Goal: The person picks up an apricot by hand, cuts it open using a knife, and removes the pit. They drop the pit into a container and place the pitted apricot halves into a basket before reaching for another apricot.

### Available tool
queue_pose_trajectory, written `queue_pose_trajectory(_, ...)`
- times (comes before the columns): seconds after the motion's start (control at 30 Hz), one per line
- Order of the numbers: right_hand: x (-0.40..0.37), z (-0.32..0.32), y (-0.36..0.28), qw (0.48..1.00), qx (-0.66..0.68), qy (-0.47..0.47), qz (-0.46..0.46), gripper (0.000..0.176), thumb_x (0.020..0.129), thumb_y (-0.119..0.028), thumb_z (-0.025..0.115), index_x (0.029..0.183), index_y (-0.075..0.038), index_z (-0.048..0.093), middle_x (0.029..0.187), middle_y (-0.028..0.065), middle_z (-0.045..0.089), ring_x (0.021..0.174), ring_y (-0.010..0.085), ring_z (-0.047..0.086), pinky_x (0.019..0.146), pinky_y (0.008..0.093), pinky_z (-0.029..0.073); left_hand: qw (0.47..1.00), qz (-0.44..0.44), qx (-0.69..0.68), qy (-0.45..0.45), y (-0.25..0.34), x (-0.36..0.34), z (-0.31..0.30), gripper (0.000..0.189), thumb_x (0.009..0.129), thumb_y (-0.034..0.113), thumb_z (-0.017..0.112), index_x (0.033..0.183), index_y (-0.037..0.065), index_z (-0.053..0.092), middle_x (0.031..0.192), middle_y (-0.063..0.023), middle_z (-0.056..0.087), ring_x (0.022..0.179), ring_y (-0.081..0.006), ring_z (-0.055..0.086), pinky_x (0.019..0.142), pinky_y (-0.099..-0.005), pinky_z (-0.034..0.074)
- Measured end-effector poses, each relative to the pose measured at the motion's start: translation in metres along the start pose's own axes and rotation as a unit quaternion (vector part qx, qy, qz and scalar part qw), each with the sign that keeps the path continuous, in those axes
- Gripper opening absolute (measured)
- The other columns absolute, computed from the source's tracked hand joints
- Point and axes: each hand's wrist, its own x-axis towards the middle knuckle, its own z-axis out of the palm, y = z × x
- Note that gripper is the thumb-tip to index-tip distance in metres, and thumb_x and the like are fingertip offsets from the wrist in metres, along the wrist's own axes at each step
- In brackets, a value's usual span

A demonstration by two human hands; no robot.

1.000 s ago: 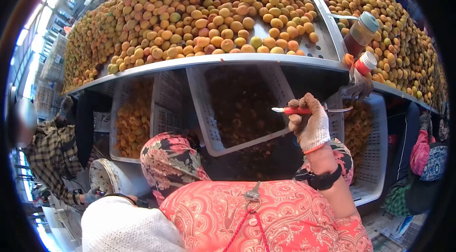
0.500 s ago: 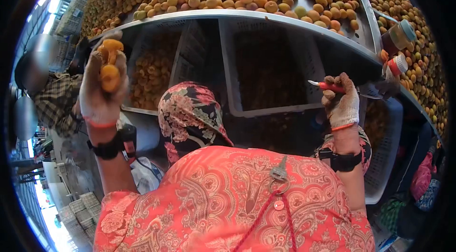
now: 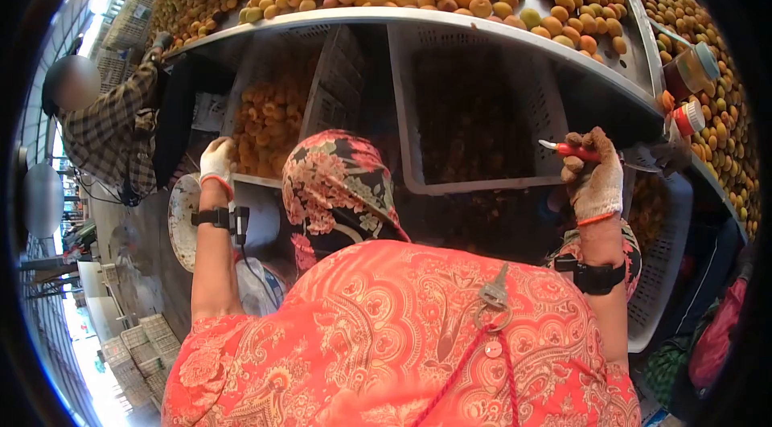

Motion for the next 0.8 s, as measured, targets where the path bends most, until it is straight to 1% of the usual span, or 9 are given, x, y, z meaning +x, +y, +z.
queue_pose_trajectory(0.13, 0.000, 0.001, 0.001, 0.998, 0.039, -0.046, 0.011, 0.018, 0.095, -0.031, 0.064, 0.090, -0.015, 0.059, 0.086, 0.0068, 0.066, 0.050, 0.0099, 0.047, 0.043, 0.0236, 0.036, 0.996, 0.046, -0.079, -0.004, 0.045, -0.024, 0.022, 0.018, 0.090, 0.017, 0.067, 0.103, 0.006, 0.070, 0.082, -0.0015, 0.064, 0.064, -0.0100, 0.053, 0.054, -0.0262, 0.043)
queue_pose_trajectory(0.2, -0.006, 0.005, 0.001, 0.999, -0.015, -0.041, -0.015, 0.017, 0.094, -0.031, 0.065, 0.090, -0.017, 0.057, 0.079, 0.0035, 0.062, 0.047, 0.0049, 0.040, 0.040, 0.0207, 0.028, 0.982, 0.056, -0.178, -0.040, 0.089, -0.034, 0.037, 0.016, 0.093, 0.015, 0.066, 0.107, 0.008, 0.069, 0.092, -0.0021, 0.065, 0.073, -0.0118, 0.059, 0.056, -0.0249, 0.044)
queue_pose_trajectory(0.3, -0.017, 0.020, -0.002, 0.996, -0.080, 0.019, -0.024, 0.014, 0.091, -0.026, 0.065, 0.088, -0.012, 0.061, 0.074, 0.0030, 0.062, 0.042, 0.0051, 0.040, 0.037, 0.0211, 0.027, 0.928, 0.126, -0.234, -0.260, 0.176, -0.041, 0.060, 0.022, 0.097, 0.014, 0.061, 0.113, -0.001, 0.064, 0.096, -0.0084, 0.067, 0.075, -0.0148, 0.063, 0.063, -0.0258, 0.052)
queue_pose_trajectory(0.4, -0.028, 0.030, -0.003, 0.988, -0.119, 0.009, -0.095, 0.019, 0.093, -0.027, 0.066, 0.094, -0.009, 0.060, 0.072, 0.0072, 0.065, 0.043, 0.0088, 0.047, 0.035, 0.0227, 0.030, 0.921, 0.229, -0.167, -0.267, 0.273, -0.114, 0.120, 0.027, 0.099, 0.015, 0.057, 0.119, -0.002, 0.063, 0.105, -0.0115, 0.067, 0.084, -0.0158, 0.064, 0.071, -0.0286, 0.053)
queue_pose_trajectory(0.47, -0.029, 0.027, -0.002, 0.985, -0.131, -0.037, -0.107, 0.022, 0.094, -0.030, 0.067, 0.094, -0.009, 0.060, 0.075, 0.0089, 0.067, 0.049, 0.0097, 0.053, 0.039, 0.0234, 0.035, 0.867, 0.270, -0.155, -0.388, 0.309, -0.135, 0.163, 0.028, 0.098, 0.013, 0.055, 0.120, -0.003, 0.062, 0.105, -0.0099, 0.068, 0.088, -0.0154, 0.064, 0.076, -0.0288, 0.052)
queue_pose_trajectory(0.57, -0.039, 0.031, -0.007, 0.961, -0.207, -0.089, -0.159, 0.025, 0.096, -0.031, 0.067, 0.090, -0.007, 0.060, 0.070, 0.0078, 0.066, 0.060, 0.0117, 0.060, 0.055, 0.0255, 0.046, 0.843, 0.315, -0.024, -0.435, 0.340, -0.169, 0.243, 0.028, 0.094, 0.012, 0.057, 0.117, -0.002, 0.065, 0.104, -0.0067, 0.068, 0.091, -0.0131, 0.063, 0.079, -0.0277, 0.051)
queue_pose_trajectory(0.63, -0.027, 0.018, 0.004, 0.967, -0.164, -0.115, -0.158, 0.026, 0.096, -0.030, 0.067, 0.089, -0.006, 0.059, 0.066, 0.0053, 0.063, 0.059, 0.0118, 0.059, 0.054, 0.0254, 0.045, 0.819, 0.330, 0.048, -0.466, 0.345, -0.171, 0.300, 0.027, 0.091, 0.011, 0.060, 0.114, -0.001, 0.067, 0.104, -0.0050, 0.068, 0.092, -0.0125, 0.063, 0.080, -0.0269, 0.052)
queue_pose_trajectory(0.7, -0.038, 0.019, -0.011, 0.949, -0.276, -0.085, -0.128, 0.027, 0.096, -0.031, 0.066, 0.090, -0.005, 0.058, 0.065, 0.0032, 0.060, 0.056, 0.0110, 0.055, 0.053, 0.0252, 0.044, 0.802, 0.378, 0.138, -0.441, 0.348, -0.158, 0.352, 0.029, 0.089, 0.010, 0.060, 0.115, -0.001, 0.068, 0.112, -0.0079, 0.069, 0.100, -0.0149, 0.064, 0.086, -0.0282, 0.052)
queue_pose_trajectory(0.8, -0.043, 0.010, -0.020, 0.961, -0.256, -0.081, -0.069, 0.028, 0.097, -0.033, 0.064, 0.089, -0.007, 0.058, 0.067, 0.0029, 0.061, 0.054, 0.0094, 0.053, 0.053, 0.0252, 0.042, 0.763, 0.474, 0.243, -0.365, 0.363, -0.143, 0.410, 0.034, 0.086, 0.007, 0.060, 0.119, 0.001, 0.067, 0.120, -0.0094, 0.069, 0.107, -0.0183, 0.065, 0.094, -0.0290, 0.050)
